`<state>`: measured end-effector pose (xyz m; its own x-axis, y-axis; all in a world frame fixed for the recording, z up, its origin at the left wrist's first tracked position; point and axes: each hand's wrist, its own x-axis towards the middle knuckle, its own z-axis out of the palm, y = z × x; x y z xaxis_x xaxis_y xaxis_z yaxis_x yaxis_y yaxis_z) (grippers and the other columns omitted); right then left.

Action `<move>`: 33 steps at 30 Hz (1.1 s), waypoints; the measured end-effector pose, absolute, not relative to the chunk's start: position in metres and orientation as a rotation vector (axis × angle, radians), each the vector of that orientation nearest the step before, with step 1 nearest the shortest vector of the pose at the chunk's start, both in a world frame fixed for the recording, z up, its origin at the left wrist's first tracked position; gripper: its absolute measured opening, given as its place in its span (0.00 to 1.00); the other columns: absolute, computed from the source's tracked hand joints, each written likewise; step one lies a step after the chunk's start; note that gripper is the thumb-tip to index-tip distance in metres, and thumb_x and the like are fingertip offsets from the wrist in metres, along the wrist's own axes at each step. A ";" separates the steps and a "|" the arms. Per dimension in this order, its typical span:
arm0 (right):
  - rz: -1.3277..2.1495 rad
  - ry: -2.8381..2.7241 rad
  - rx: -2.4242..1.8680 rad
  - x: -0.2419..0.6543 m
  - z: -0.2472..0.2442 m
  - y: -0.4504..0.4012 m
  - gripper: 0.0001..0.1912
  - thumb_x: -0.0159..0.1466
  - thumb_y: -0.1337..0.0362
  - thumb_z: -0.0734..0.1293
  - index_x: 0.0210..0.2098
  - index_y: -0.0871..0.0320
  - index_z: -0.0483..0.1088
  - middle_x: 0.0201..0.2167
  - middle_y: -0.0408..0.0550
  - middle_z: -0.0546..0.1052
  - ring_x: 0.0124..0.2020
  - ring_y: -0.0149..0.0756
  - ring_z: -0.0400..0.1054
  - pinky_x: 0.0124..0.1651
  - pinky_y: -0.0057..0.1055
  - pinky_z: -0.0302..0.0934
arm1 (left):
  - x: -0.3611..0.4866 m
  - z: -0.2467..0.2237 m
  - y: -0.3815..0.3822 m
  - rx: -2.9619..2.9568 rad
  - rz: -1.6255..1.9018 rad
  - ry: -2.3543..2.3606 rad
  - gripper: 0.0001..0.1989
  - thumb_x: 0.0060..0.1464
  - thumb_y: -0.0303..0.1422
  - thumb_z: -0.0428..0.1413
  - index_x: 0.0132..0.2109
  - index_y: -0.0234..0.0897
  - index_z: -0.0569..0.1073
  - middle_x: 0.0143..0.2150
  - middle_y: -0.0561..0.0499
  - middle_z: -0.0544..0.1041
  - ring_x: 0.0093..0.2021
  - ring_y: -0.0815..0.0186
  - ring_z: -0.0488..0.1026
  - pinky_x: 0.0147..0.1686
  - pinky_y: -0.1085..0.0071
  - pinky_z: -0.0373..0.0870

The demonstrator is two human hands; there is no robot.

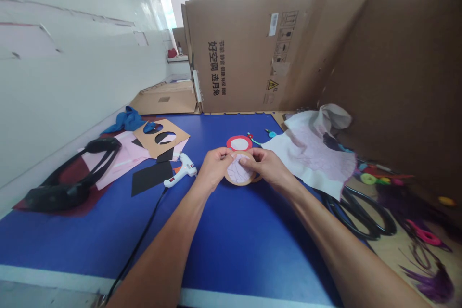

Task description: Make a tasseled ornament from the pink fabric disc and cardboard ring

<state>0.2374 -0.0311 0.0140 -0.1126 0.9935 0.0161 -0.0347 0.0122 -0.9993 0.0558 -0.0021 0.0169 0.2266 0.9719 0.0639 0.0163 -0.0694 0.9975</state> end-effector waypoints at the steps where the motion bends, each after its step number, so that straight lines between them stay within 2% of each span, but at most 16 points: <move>1: 1.300 -1.279 -1.117 0.238 0.014 -0.031 0.26 0.52 0.44 0.81 0.35 0.58 0.75 0.29 0.43 0.77 0.29 0.33 0.67 0.34 0.31 0.60 | 0.055 0.016 -0.002 1.418 1.073 1.039 0.13 0.52 0.42 0.63 0.33 0.35 0.78 0.28 0.52 0.77 0.27 0.68 0.70 0.29 0.71 0.66; 4: 1.277 -1.292 -1.123 0.237 0.012 -0.031 0.26 0.54 0.42 0.79 0.35 0.57 0.75 0.28 0.42 0.75 0.28 0.32 0.65 0.32 0.30 0.58 | 0.055 0.015 -0.002 1.552 1.050 1.054 0.13 0.55 0.42 0.62 0.33 0.36 0.78 0.28 0.53 0.75 0.27 0.68 0.69 0.28 0.72 0.64; 9: 1.195 -1.243 -1.146 0.237 0.009 -0.028 0.27 0.51 0.42 0.80 0.32 0.58 0.74 0.27 0.42 0.75 0.28 0.32 0.64 0.31 0.30 0.59 | 0.059 0.015 -0.004 1.543 1.067 1.042 0.15 0.58 0.45 0.60 0.35 0.36 0.78 0.30 0.52 0.76 0.29 0.67 0.70 0.30 0.71 0.65; 12: 1.179 -1.216 -1.137 0.236 0.010 -0.028 0.27 0.51 0.41 0.80 0.31 0.57 0.73 0.26 0.42 0.74 0.28 0.32 0.64 0.32 0.30 0.59 | 0.061 0.017 -0.005 1.447 1.083 1.002 0.16 0.55 0.46 0.63 0.37 0.36 0.78 0.31 0.51 0.78 0.30 0.66 0.72 0.32 0.70 0.68; 15: 1.189 -1.237 -1.115 0.236 0.010 -0.029 0.27 0.52 0.41 0.80 0.31 0.57 0.73 0.26 0.41 0.74 0.28 0.32 0.64 0.32 0.30 0.58 | 0.061 0.017 -0.005 1.416 1.079 0.993 0.16 0.51 0.45 0.66 0.34 0.36 0.77 0.29 0.52 0.77 0.29 0.67 0.71 0.31 0.71 0.67; 18: 1.189 -1.267 -1.101 0.234 0.008 -0.029 0.26 0.54 0.41 0.79 0.35 0.57 0.76 0.28 0.42 0.76 0.29 0.33 0.65 0.34 0.31 0.58 | 0.060 0.014 -0.005 1.469 1.066 1.007 0.15 0.52 0.44 0.64 0.32 0.36 0.77 0.27 0.53 0.75 0.27 0.68 0.69 0.30 0.71 0.64; 21: 1.163 -1.258 -1.122 0.234 0.005 -0.027 0.25 0.54 0.41 0.78 0.34 0.56 0.76 0.28 0.43 0.76 0.29 0.34 0.66 0.34 0.32 0.59 | 0.060 0.012 -0.004 1.517 1.031 1.018 0.15 0.53 0.45 0.63 0.31 0.36 0.76 0.27 0.53 0.74 0.27 0.67 0.68 0.29 0.72 0.62; 28: 1.129 -1.233 -1.139 0.233 -0.003 -0.022 0.25 0.54 0.41 0.77 0.32 0.56 0.75 0.26 0.43 0.76 0.27 0.34 0.65 0.33 0.32 0.59 | 0.061 0.010 -0.003 1.498 1.045 1.033 0.16 0.54 0.46 0.63 0.33 0.36 0.77 0.28 0.52 0.76 0.28 0.67 0.70 0.29 0.71 0.64; 33: 1.019 -1.292 -1.166 0.232 0.000 -0.026 0.22 0.61 0.42 0.73 0.33 0.56 0.75 0.26 0.43 0.75 0.28 0.35 0.65 0.32 0.32 0.58 | 0.062 0.010 -0.003 1.467 1.087 1.036 0.16 0.54 0.46 0.64 0.33 0.36 0.76 0.28 0.53 0.76 0.27 0.67 0.70 0.30 0.71 0.65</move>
